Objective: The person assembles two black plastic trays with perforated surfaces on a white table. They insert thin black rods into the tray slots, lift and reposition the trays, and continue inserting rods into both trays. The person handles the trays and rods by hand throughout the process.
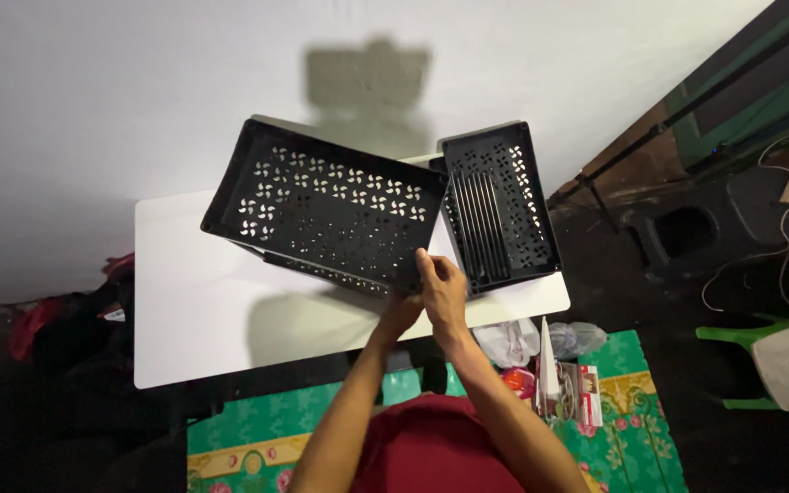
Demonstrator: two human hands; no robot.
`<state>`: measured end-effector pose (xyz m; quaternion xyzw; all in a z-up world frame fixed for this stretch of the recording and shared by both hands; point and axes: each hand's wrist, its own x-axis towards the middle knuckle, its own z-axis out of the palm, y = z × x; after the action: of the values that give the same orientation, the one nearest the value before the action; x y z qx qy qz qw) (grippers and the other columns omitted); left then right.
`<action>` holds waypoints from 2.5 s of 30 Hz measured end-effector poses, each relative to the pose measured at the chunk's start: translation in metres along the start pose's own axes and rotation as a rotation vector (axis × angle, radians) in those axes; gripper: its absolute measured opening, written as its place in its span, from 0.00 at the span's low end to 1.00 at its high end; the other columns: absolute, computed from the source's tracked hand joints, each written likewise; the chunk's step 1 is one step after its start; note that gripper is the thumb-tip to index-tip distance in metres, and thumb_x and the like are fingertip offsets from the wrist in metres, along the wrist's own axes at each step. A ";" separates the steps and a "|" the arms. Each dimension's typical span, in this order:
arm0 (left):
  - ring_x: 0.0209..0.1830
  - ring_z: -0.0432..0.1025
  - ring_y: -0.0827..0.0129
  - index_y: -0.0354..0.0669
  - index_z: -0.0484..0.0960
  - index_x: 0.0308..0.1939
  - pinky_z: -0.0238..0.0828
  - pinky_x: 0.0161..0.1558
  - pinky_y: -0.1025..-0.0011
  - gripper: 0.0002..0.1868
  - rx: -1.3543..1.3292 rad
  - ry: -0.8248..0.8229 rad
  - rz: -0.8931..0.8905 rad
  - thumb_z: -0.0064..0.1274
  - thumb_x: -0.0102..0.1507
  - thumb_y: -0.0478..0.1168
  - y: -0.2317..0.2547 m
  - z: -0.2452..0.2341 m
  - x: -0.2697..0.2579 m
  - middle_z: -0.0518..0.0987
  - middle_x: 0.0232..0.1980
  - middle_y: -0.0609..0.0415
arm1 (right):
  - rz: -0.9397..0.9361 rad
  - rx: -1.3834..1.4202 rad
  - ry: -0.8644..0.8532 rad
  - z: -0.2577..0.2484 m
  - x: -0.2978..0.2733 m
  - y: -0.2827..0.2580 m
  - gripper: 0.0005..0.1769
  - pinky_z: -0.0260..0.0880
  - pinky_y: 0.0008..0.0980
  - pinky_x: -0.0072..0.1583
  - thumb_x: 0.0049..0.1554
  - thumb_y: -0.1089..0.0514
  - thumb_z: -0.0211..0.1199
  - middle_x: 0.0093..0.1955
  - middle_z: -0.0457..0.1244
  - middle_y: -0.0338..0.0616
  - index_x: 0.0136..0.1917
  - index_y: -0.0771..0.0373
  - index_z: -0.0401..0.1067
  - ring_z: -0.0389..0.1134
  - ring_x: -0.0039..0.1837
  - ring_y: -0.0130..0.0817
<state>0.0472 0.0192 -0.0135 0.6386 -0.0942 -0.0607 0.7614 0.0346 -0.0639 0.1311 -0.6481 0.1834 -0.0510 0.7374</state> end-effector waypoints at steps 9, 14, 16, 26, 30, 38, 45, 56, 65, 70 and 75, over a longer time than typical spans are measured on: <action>0.43 0.70 0.69 0.33 0.78 0.56 0.70 0.46 0.66 0.24 0.349 0.310 0.048 0.63 0.57 0.36 0.038 0.030 -0.042 0.77 0.43 0.49 | 0.110 0.034 -0.004 0.000 -0.003 -0.001 0.19 0.60 0.25 0.36 0.59 0.49 0.66 0.33 0.62 0.35 0.45 0.71 0.76 0.59 0.33 0.22; 0.47 0.73 0.76 0.34 0.79 0.54 0.72 0.47 0.71 0.17 -0.084 0.117 -0.121 0.59 0.62 0.35 0.012 0.003 -0.016 0.80 0.47 0.56 | 0.026 -0.002 -0.001 0.000 -0.006 0.008 0.18 0.63 0.21 0.41 0.60 0.50 0.67 0.36 0.66 0.32 0.46 0.71 0.78 0.63 0.38 0.17; 0.47 0.72 0.76 0.35 0.79 0.54 0.72 0.47 0.72 0.17 -0.101 0.075 -0.137 0.59 0.61 0.34 0.014 -0.003 -0.008 0.80 0.47 0.57 | 0.056 0.049 -0.020 0.000 -0.004 0.007 0.18 0.63 0.19 0.42 0.60 0.51 0.67 0.37 0.66 0.31 0.46 0.71 0.79 0.63 0.39 0.16; 0.37 0.69 0.64 0.35 0.77 0.55 0.68 0.41 0.66 0.21 0.331 0.180 0.079 0.61 0.59 0.36 0.037 0.017 -0.043 0.76 0.42 0.52 | 0.046 -0.027 0.054 0.003 -0.009 0.007 0.21 0.56 0.24 0.39 0.61 0.47 0.63 0.34 0.61 0.34 0.44 0.72 0.77 0.57 0.36 0.20; 0.52 0.75 0.68 0.31 0.78 0.57 0.72 0.51 0.65 0.22 -0.190 0.191 -0.112 0.61 0.60 0.36 0.009 0.010 -0.027 0.82 0.53 0.48 | -0.020 -0.110 0.029 0.006 -0.016 0.014 0.28 0.61 0.27 0.44 0.66 0.43 0.54 0.37 0.62 0.38 0.44 0.72 0.73 0.58 0.41 0.23; 0.53 0.77 0.63 0.32 0.75 0.59 0.73 0.53 0.65 0.24 0.196 0.170 0.052 0.60 0.61 0.38 0.001 0.011 -0.045 0.81 0.53 0.49 | -0.007 -0.218 -0.041 0.008 -0.023 0.003 0.26 0.68 0.31 0.51 0.65 0.43 0.52 0.46 0.68 0.48 0.62 0.69 0.64 0.68 0.47 0.31; 0.60 0.69 0.62 0.33 0.61 0.77 0.66 0.64 0.68 0.37 -1.692 -0.574 -0.221 0.45 0.74 0.58 -0.060 -0.001 -0.039 0.73 0.57 0.49 | -0.187 -0.292 -0.233 0.013 -0.053 -0.012 0.66 0.73 0.37 0.58 0.47 0.56 0.76 0.58 0.69 0.61 0.80 0.67 0.30 0.74 0.57 0.47; 0.71 0.63 0.65 0.34 0.58 0.75 0.54 0.72 0.68 0.28 -0.664 0.069 -0.099 0.33 0.76 0.48 -0.094 -0.009 -0.044 0.67 0.72 0.52 | -0.328 -0.432 -0.186 0.008 -0.051 0.009 0.63 0.71 0.44 0.60 0.49 0.68 0.66 0.61 0.66 0.64 0.84 0.62 0.27 0.70 0.61 0.60; 0.72 0.59 0.72 0.42 0.54 0.77 0.52 0.72 0.73 0.27 -0.284 -0.207 -0.330 0.33 0.74 0.45 -0.085 -0.030 -0.065 0.64 0.73 0.56 | -0.380 -0.453 -0.106 0.014 -0.051 0.013 0.61 0.70 0.48 0.59 0.49 0.65 0.69 0.59 0.66 0.66 0.83 0.67 0.31 0.69 0.60 0.63; 0.70 0.64 0.69 0.38 0.60 0.75 0.59 0.72 0.73 0.29 0.129 -0.210 -0.074 0.38 0.74 0.50 -0.086 -0.030 -0.041 0.69 0.72 0.53 | -0.452 -0.447 -0.161 0.005 -0.043 0.011 0.61 0.69 0.50 0.60 0.49 0.67 0.66 0.60 0.65 0.68 0.83 0.69 0.29 0.69 0.59 0.64; 0.77 0.57 0.66 0.36 0.51 0.79 0.46 0.77 0.69 0.34 -0.258 0.022 0.005 0.34 0.75 0.53 -0.088 -0.001 -0.043 0.61 0.78 0.52 | -0.417 -0.503 -0.162 0.006 -0.043 0.015 0.61 0.69 0.50 0.58 0.51 0.65 0.67 0.56 0.67 0.64 0.83 0.69 0.28 0.70 0.57 0.63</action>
<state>0.0080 0.0138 -0.1027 0.5358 -0.0785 -0.0634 0.8383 -0.0058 -0.0424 0.1263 -0.8354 -0.0055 -0.1022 0.5401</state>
